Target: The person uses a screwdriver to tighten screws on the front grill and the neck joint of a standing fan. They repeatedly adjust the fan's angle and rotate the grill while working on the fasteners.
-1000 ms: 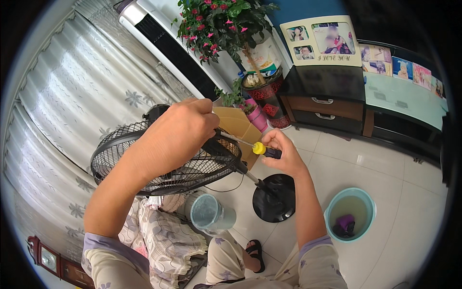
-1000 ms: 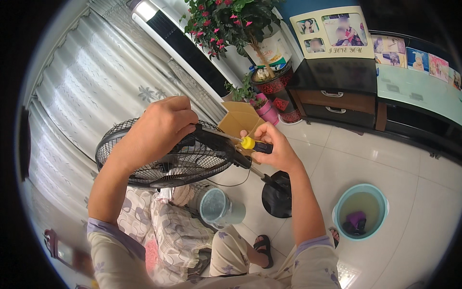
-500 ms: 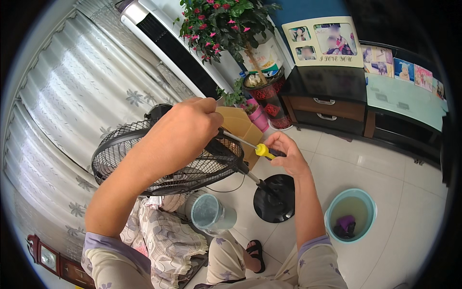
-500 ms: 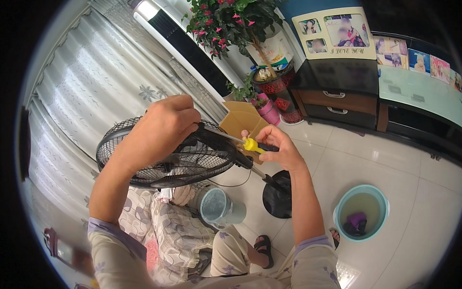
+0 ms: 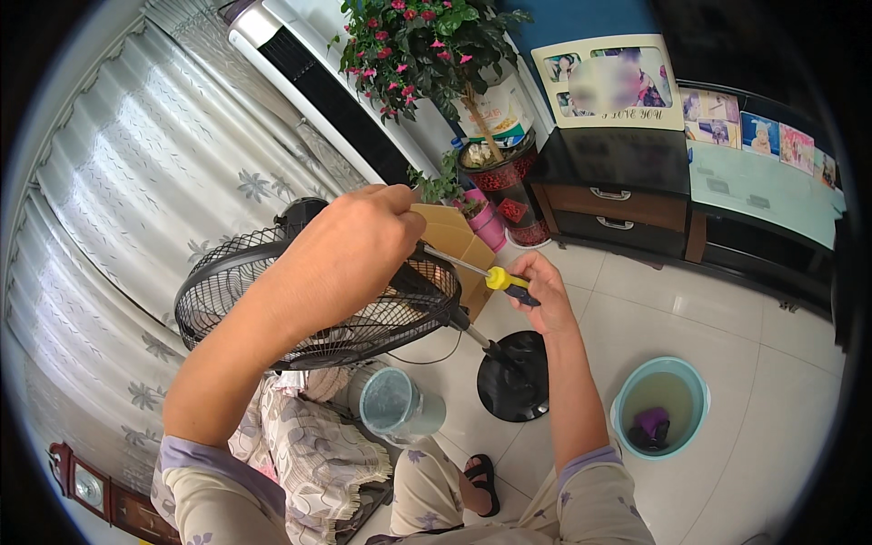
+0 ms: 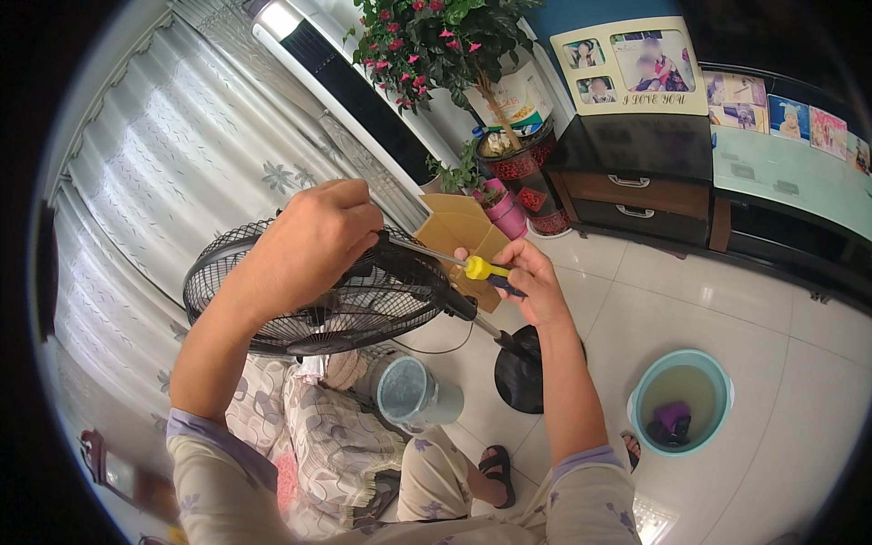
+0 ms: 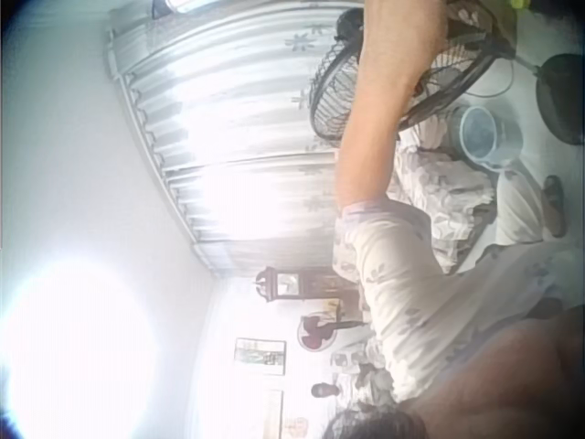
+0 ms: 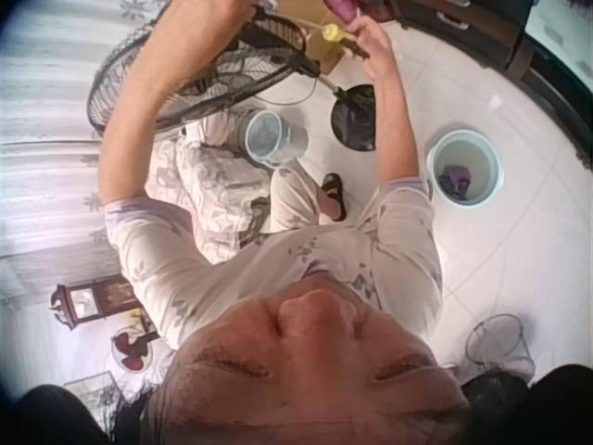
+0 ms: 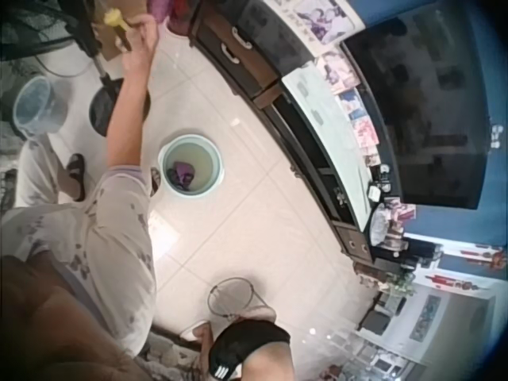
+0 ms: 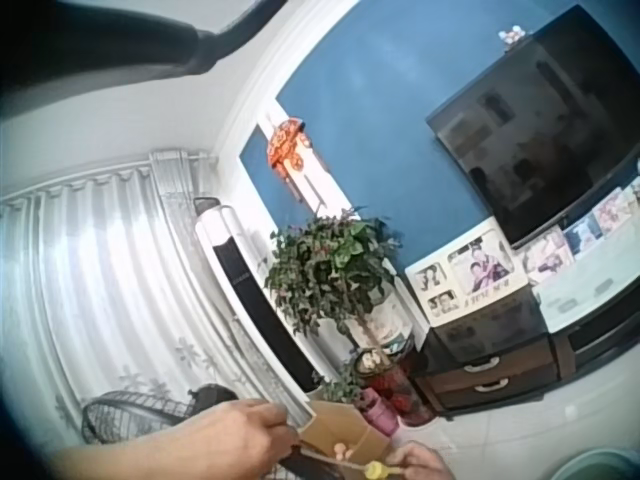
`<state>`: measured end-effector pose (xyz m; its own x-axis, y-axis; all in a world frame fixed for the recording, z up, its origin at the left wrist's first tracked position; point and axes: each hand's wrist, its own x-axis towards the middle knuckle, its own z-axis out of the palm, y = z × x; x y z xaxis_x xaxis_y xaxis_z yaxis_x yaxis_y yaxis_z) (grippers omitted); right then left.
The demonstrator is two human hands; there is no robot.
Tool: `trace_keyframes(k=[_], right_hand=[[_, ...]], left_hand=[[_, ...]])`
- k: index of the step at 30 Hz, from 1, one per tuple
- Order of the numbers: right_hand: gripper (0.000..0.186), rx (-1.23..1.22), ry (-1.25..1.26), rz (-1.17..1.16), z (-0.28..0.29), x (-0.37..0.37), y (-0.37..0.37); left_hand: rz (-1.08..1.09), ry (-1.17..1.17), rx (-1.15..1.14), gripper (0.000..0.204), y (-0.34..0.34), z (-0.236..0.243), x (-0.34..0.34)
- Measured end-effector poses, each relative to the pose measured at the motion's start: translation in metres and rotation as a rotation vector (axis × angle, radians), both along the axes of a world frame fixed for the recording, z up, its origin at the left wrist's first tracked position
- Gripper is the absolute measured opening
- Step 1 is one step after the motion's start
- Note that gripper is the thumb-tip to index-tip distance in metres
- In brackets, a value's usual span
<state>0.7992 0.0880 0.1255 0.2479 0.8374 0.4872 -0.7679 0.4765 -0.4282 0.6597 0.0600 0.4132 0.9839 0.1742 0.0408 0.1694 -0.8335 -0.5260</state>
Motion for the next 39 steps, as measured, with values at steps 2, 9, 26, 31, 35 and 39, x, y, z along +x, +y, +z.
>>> trace_keyframes(k=[2,9,26,31,35,39], right_hand=[[0.029,0.072,-0.022,0.073,-0.001,0.001,-0.001],[0.025,0.023,0.108,-0.048,0.001,-0.005,-0.004],[0.022,0.015,0.036,-0.078,-0.007,-0.005,0.0],[0.027,-0.038,-0.035,-0.053,-0.002,-0.002,-0.002],[0.033,-0.029,0.004,-0.118,-0.005,-0.013,0.0],[0.031,-0.031,-0.006,-0.163,-0.006,-0.012,0.001]], left_hand=[[-0.001,-0.011,0.004,0.01,0.001,0.001,-0.001],[-0.008,0.0,0.016,0.01,0.003,0.002,-0.002],[-0.002,-0.03,-0.036,0.011,0.001,0.002,-0.003],[-0.014,-0.043,-0.024,0.011,0.004,0.001,-0.003],[-0.011,-0.035,0.005,0.012,0.003,0.001,-0.003],[-0.018,-0.035,0.018,0.013,0.004,0.002,-0.003]])
